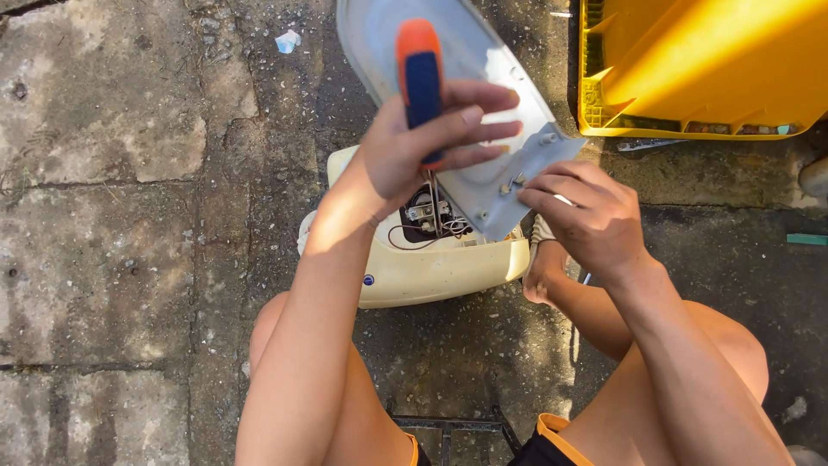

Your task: Unscrewing and removing the front panel of a small water heater appliance using a manual screwdriver

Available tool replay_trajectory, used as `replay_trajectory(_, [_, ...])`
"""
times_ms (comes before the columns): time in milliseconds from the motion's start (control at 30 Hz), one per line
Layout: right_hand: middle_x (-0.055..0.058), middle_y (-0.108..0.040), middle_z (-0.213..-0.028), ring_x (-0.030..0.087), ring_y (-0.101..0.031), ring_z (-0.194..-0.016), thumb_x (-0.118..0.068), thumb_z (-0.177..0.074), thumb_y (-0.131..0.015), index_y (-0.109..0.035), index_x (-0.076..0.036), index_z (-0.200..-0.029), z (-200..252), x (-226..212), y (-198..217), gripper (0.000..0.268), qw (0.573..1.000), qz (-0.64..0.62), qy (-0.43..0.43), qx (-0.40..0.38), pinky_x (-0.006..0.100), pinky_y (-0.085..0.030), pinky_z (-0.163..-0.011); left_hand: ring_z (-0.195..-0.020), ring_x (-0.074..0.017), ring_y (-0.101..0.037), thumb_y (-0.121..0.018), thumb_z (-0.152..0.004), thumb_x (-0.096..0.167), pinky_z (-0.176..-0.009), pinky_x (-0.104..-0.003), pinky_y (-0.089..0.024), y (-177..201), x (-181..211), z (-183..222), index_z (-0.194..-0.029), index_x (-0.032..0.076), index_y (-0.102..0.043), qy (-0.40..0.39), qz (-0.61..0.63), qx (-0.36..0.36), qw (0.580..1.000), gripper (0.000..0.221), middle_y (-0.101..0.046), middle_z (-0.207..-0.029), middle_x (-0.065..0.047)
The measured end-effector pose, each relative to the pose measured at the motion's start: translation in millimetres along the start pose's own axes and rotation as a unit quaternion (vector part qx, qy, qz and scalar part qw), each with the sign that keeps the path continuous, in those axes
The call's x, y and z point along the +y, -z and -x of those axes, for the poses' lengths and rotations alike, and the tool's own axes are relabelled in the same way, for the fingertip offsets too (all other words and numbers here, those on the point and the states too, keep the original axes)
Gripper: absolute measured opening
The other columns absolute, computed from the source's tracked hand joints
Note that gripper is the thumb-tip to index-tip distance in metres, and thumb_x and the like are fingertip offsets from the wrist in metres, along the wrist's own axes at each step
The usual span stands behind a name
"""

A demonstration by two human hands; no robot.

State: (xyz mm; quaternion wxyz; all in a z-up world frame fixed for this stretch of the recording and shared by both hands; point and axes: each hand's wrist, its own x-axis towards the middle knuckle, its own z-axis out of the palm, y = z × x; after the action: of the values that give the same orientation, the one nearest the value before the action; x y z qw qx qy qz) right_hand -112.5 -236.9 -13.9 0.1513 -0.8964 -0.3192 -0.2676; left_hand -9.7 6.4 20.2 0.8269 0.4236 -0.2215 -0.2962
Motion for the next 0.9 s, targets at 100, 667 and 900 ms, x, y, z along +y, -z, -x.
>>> replay_trajectory(100, [0.015,-0.073,-0.098,0.034,-0.067,-0.094,0.000,-0.104,-0.068,-0.077,0.004,-0.100,-3.2,0.5,10.0,0.010,0.999,-0.032,-0.028,0.021,0.043,-0.055,-0.086,-0.088,-0.0124,-0.077,-0.066,-0.095,0.015,-0.052,-0.014,-0.033,7.4,15.5,4.3,-0.113,0.006,-0.071,-0.061,-0.037,0.097,0.993,0.020,-0.077,-0.118,-0.012])
replay_trajectory(667, [0.013,-0.074,-0.100,0.033,-0.072,-0.097,0.010,-0.100,-0.075,-0.080,-0.001,-0.102,-23.4,-1.1,-17.7,0.012,0.997,-0.027,-0.038,0.061,0.041,-0.058,-0.082,-0.041,-0.0086,-0.033,-0.076,-0.086,0.023,-0.040,-0.027,-0.029,26.3,-41.7,-8.1,-0.068,0.011,-0.051,0.003,-0.096,0.298,0.950,0.033,-0.037,-0.048,-0.001])
replay_trajectory(900, [0.026,-0.065,-0.126,0.050,-0.060,-0.123,0.003,-0.096,-0.086,-0.076,0.007,-0.121,-46.9,-5.0,-21.9,0.028,0.984,-0.080,-0.095,0.126,0.061,-0.059,-0.090,-0.045,-0.0068,-0.052,-0.062,-0.091,0.008,-0.038,-0.024,-0.042,41.4,-36.0,-4.0,-0.079,0.005,-0.063,-0.065,-0.095,0.386,0.915,0.013,-0.055,-0.052,-0.006])
